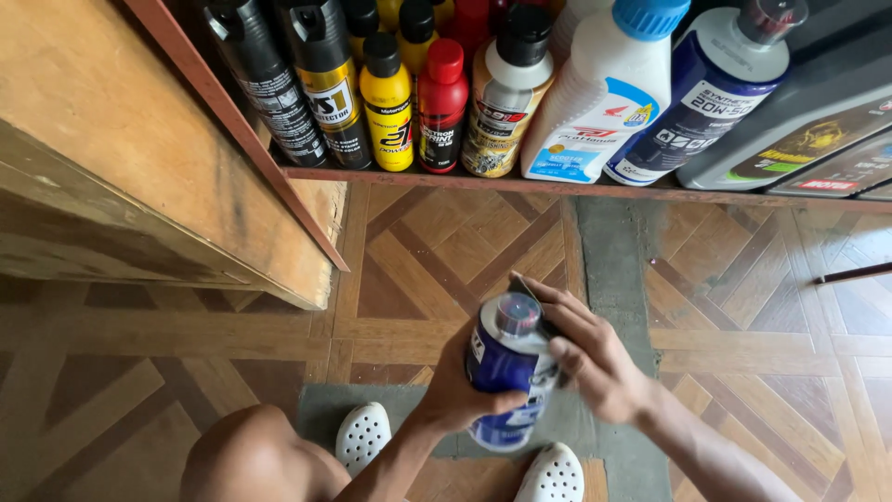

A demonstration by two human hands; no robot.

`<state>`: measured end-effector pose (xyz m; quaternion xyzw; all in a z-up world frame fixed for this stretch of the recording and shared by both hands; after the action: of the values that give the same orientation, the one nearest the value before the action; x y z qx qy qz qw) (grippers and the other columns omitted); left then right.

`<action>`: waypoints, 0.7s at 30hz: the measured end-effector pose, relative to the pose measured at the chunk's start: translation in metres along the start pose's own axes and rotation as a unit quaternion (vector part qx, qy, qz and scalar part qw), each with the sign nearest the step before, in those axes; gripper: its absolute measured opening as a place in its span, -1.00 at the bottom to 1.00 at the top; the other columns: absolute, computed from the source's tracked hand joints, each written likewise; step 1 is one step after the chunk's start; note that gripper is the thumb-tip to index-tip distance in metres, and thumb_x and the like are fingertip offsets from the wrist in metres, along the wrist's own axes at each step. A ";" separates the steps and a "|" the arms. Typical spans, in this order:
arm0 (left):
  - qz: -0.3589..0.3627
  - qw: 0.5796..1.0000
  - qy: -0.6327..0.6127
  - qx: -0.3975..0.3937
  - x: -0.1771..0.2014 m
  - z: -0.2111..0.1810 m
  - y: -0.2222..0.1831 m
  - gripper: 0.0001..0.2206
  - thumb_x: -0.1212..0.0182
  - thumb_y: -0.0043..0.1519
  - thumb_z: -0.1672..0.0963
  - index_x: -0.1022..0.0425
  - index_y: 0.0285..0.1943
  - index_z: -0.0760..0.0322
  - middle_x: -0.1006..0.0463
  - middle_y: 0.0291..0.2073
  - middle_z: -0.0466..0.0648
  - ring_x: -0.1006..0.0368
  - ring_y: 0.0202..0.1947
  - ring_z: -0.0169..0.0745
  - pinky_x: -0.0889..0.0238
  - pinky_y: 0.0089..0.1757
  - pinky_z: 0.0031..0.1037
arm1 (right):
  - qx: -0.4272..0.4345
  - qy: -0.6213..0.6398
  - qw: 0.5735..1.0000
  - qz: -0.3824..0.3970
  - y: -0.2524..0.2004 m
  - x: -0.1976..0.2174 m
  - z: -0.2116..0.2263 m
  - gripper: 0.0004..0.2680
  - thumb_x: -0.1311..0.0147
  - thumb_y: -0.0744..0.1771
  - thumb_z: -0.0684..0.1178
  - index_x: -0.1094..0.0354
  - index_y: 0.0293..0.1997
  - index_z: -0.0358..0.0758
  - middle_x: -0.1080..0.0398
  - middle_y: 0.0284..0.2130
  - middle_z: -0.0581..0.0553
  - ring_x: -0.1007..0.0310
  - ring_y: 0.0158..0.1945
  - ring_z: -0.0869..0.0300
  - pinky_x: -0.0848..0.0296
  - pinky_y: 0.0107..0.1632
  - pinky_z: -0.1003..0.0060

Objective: Wiping down various motorcycle oil and additive containers on a shelf with a rag.

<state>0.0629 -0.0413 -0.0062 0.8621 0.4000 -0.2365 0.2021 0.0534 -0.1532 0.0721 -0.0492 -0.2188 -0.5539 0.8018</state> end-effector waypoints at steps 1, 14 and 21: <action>0.001 1.000 0.001 0.000 -0.002 -0.003 0.000 -0.23 -0.48 -0.11 0.18 -0.25 0.37 0.28 -0.54 0.05 0.09 -0.55 -0.04 0.02 -0.54 0.05 -0.12 | 0.000 0.000 1.000 -0.001 -0.001 -0.005 0.005 -0.57 0.31 0.40 0.06 -0.17 0.28 -0.59 0.04 0.44 -0.51 -0.18 0.41 -0.31 -0.45 0.30 -0.19; -0.039 0.991 0.114 0.056 0.001 -0.002 0.004 -0.21 -0.45 -0.19 0.15 -0.27 0.33 0.32 -0.59 -0.02 0.11 -0.61 -0.11 -0.03 -0.57 -0.07 -0.32 | -0.070 0.212 0.974 -0.035 0.012 0.012 -0.023 -0.68 0.19 0.43 0.10 -0.31 0.17 -0.33 -0.33 -0.26 -0.14 -0.36 -0.24 0.12 -0.44 -0.23 0.21; 0.012 0.988 -0.012 0.151 0.001 0.032 -0.006 -0.20 -0.42 -0.20 0.13 -0.27 0.35 0.32 -0.54 0.01 0.05 -0.51 0.00 -0.01 -0.47 0.02 -0.23 | -0.129 0.154 0.976 0.085 0.023 0.005 -0.002 -0.46 -0.19 0.19 0.04 -0.24 0.32 -0.28 -0.52 0.04 -0.29 -0.62 0.07 -0.08 -0.68 0.08 -0.01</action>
<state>0.0511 -0.0548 -0.0335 0.8846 0.3473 -0.3018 0.0767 0.0768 -0.1496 0.0765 -0.0849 -0.0145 -0.5078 0.8572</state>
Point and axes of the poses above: each hand's wrist, its own y-axis towards the middle knuckle, its own x-axis out of the back of the hand, z = x × y, the point moved 8 cm from there along y, towards the middle knuckle
